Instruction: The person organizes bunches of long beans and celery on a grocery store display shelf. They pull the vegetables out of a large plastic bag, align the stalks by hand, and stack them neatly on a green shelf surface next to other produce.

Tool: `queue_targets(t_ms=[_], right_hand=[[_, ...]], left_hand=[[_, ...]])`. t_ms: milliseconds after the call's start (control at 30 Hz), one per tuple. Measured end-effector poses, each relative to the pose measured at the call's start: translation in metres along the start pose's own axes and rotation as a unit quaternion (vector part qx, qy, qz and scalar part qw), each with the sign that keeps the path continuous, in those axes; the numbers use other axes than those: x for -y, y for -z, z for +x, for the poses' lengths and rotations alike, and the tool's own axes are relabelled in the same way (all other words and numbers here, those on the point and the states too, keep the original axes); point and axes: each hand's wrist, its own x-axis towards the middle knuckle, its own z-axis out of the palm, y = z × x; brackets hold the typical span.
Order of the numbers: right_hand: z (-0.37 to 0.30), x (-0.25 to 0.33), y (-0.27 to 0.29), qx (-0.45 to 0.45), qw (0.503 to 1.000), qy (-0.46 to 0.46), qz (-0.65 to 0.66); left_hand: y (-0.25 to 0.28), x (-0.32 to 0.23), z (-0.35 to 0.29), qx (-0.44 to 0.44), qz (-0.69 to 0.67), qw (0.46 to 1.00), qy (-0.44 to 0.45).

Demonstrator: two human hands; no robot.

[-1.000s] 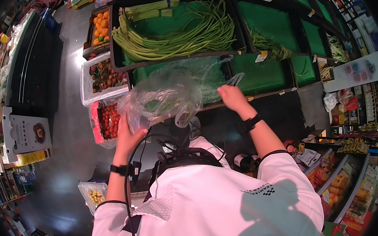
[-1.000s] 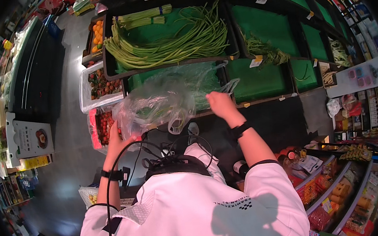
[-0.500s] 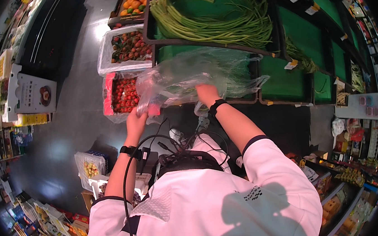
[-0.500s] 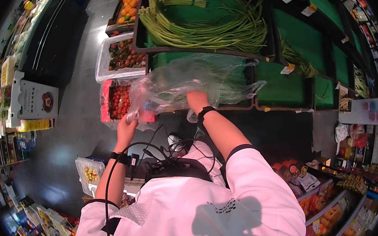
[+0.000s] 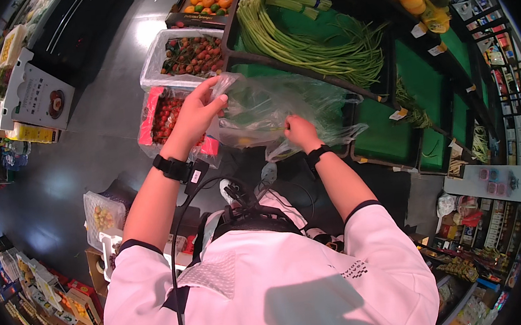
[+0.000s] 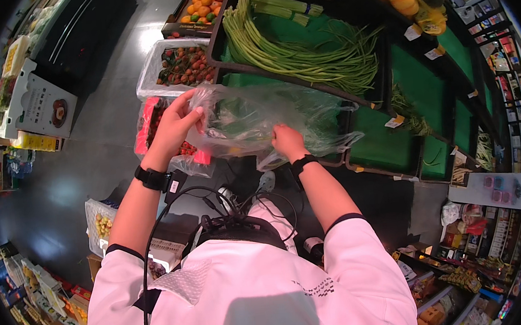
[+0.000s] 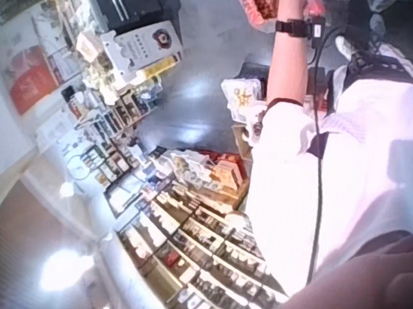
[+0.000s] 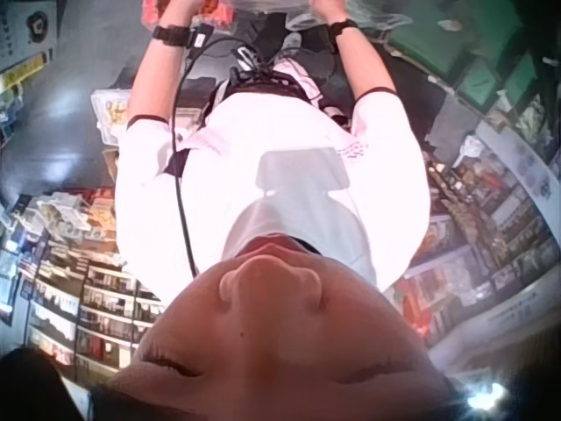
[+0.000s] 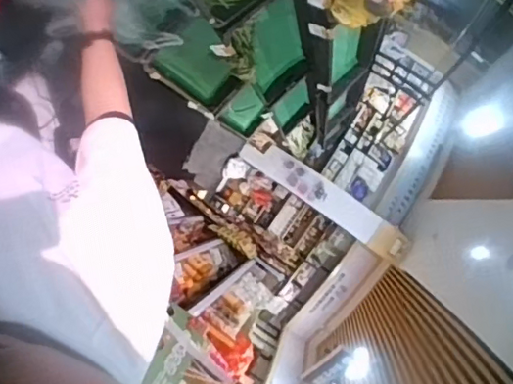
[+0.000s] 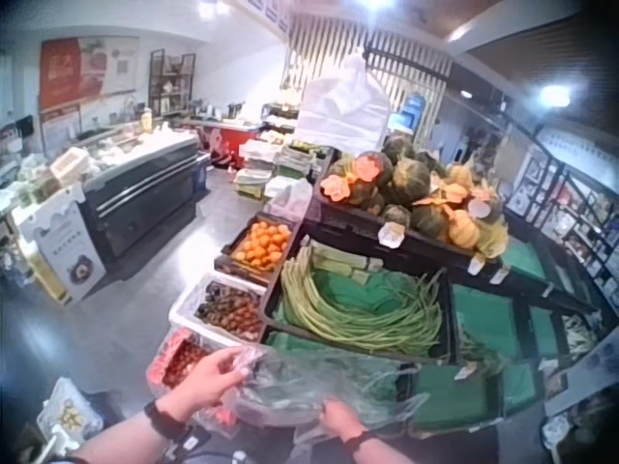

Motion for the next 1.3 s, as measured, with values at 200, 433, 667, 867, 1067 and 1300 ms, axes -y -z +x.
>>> queue_targets(t_ms=[200,433,667,867,1067,1300], right_hand=[[-0.016,0.005,0.060,-0.010,0.986,0.020,0.165],[-0.038,0.027,0.159,-0.124,0.899,0.021,0.418],[-0.051,0.055,0.270,-0.247,0.793,0.043,0.555],[-0.029,0.069,0.318,-0.248,0.749,0.111,0.604],[-0.003,0.097,0.348,-0.244,0.692,0.224,0.641],[0.019,0.112,0.397,-0.335,0.594,0.308,0.664]], left_hand=[[-0.012,0.003,0.009,0.004,0.019,1.000,-0.018],[-0.018,0.010,0.019,0.010,-0.010,0.999,-0.035],[-0.013,0.025,0.024,-0.017,-0.016,0.999,-0.036],[-0.009,0.034,0.021,-0.030,-0.022,0.999,-0.025],[-0.010,0.035,0.018,-0.035,-0.018,0.999,-0.015],[-0.007,0.036,0.017,-0.045,-0.017,0.999,-0.016]])
